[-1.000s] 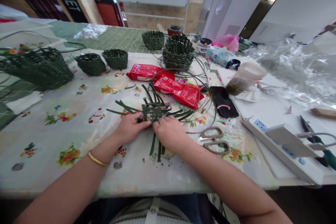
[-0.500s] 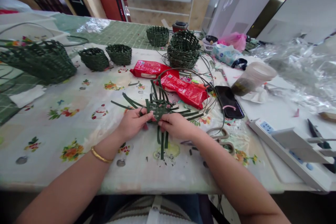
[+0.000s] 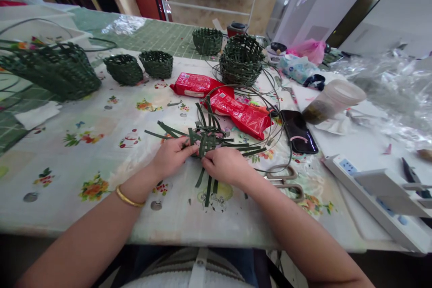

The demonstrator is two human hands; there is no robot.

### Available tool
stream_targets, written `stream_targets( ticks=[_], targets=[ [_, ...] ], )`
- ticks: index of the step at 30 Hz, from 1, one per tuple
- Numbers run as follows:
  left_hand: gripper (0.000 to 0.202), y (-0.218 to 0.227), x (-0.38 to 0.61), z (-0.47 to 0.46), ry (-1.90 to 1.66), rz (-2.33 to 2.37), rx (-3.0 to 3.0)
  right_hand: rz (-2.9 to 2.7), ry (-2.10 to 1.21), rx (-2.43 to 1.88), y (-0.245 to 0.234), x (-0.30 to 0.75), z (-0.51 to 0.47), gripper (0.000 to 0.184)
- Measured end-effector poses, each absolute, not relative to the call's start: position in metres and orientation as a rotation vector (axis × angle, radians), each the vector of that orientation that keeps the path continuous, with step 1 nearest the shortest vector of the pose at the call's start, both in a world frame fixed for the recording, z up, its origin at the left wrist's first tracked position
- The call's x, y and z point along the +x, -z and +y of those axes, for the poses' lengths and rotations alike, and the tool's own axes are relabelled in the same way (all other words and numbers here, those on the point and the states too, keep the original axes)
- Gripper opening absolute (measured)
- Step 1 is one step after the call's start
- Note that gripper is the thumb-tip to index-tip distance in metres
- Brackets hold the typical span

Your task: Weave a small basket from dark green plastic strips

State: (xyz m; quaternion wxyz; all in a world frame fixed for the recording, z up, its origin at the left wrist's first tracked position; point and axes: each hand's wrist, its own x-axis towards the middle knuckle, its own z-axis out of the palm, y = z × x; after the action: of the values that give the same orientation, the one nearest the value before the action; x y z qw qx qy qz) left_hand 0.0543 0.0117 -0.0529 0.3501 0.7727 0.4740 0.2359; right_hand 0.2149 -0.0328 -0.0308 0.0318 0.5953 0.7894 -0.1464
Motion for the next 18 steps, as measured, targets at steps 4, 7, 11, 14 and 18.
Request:
stream_targets(
  ticks=[4, 7, 11, 14, 18],
  targets=[
    [0.023, 0.053, 0.052, 0.013, -0.593, 1.191, 1.890, 2.384, 0.389, 1.795, 0.030, 0.214, -0.034, 0.038],
    [0.015, 0.050, 0.044, 0.016, -0.546, 0.997, 1.713, 2.422, 0.409, 1.773, 0.032, 0.216, -0.034, 0.038],
    [0.050, 0.032, 0.020, 0.019, -0.369, 0.919, 1.747, 2.440, 0.403, 1.767, 0.033, 0.220, -0.036, 0.039],
    [0.040, 0.017, -0.003, 0.021, -0.429, 1.071, 1.839, 2.448, 0.401, 1.768, 0.035, 0.221, -0.036, 0.039],
    [0.015, 0.014, -0.013, 0.024, -0.312, 1.240, 1.943, 2.488, 0.392, 1.751, 0.038, 0.222, -0.037, 0.040]
  ],
)
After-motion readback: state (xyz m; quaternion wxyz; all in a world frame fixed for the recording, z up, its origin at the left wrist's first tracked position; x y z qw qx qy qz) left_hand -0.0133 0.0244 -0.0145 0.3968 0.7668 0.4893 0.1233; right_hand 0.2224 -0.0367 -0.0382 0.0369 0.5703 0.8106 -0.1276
